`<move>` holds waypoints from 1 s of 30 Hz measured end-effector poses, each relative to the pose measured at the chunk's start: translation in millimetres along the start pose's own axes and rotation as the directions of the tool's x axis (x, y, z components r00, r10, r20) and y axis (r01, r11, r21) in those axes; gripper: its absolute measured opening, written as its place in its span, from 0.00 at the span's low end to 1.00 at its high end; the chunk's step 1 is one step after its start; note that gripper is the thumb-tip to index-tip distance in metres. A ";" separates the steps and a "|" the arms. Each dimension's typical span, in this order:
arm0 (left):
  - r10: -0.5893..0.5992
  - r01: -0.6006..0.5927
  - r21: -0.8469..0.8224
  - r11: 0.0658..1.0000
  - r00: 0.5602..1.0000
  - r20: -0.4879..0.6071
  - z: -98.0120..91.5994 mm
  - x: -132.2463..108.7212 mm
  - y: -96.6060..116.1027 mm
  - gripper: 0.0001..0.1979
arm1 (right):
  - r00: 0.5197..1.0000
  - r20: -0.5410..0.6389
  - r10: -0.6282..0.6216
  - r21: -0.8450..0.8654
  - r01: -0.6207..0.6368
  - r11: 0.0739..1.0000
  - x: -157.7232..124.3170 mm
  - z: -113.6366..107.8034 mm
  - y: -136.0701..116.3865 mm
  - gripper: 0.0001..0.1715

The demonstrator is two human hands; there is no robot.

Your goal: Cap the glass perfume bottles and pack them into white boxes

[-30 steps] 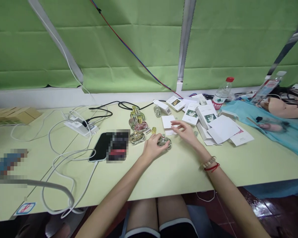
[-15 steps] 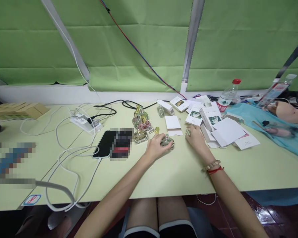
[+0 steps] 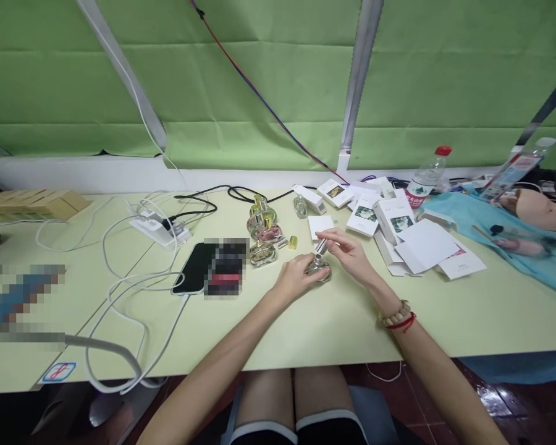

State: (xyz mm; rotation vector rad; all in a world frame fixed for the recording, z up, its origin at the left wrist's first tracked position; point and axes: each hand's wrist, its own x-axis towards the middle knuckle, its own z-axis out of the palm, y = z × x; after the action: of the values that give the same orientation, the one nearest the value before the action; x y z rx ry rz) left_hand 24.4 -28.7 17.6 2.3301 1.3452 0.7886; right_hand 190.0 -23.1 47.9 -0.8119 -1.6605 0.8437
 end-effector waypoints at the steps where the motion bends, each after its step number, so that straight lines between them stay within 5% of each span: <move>1: -0.007 0.007 0.000 1.000 1.000 0.011 0.0 0.3 -0.9 0.17 | 0.999 0.036 -0.006 -0.011 0.007 1.000 -0.2 0.1 -0.6 0.18; 6: -0.022 0.026 -0.058 0.998 0.998 0.058 0.5 -0.2 -3.0 0.17 | 0.977 0.212 0.002 -0.077 0.015 0.997 -1.2 3.5 0.9 0.14; 15: 0.049 -0.051 0.021 0.998 0.993 0.106 -9.9 -1.2 -1.6 0.24 | 0.976 0.200 0.080 -0.025 -0.077 0.997 -5.3 8.5 15.0 0.09; 17: 0.113 -0.117 0.076 0.990 0.992 0.054 -19.1 -1.5 -6.1 0.26 | 0.973 0.202 0.110 -0.040 -0.104 0.994 -6.6 9.7 16.0 0.19; 19: 0.161 -0.146 0.128 0.981 0.981 -0.112 -29.5 -1.6 -11.6 0.21 | 0.970 0.210 0.125 -0.074 -0.112 0.991 -7.7 10.5 16.6 0.33; 21: 0.144 -0.081 0.179 0.980 0.916 -0.373 -39.2 -0.9 -17.4 0.15 | 0.966 0.235 0.112 -0.138 -0.081 0.987 -8.1 10.6 17.6 0.33; 24: -0.028 0.148 0.112 0.983 0.716 -0.698 -49.1 1.9 -26.0 0.13 | 0.961 0.259 0.101 -0.306 -0.018 0.952 -7.8 8.4 22.5 0.21; 27: -0.247 0.266 -0.115 0.957 0.547 -0.800 -53.5 5.0 -33.4 0.13 | 0.970 0.182 0.161 -0.476 -0.056 0.877 -7.9 4.7 33.0 0.19; 30: -0.293 0.231 -0.207 0.951 0.454 -0.841 -56.1 5.5 -35.6 0.13 | 0.986 0.081 0.144 -0.432 -0.095 0.897 -8.1 4.4 45.9 0.22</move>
State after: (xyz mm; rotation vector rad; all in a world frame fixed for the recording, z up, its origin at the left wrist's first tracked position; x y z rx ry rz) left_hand -32.0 -5.5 44.4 1.5378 1.9288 2.0239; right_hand 192.1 -6.6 4.1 -1.1974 -1.9453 0.6198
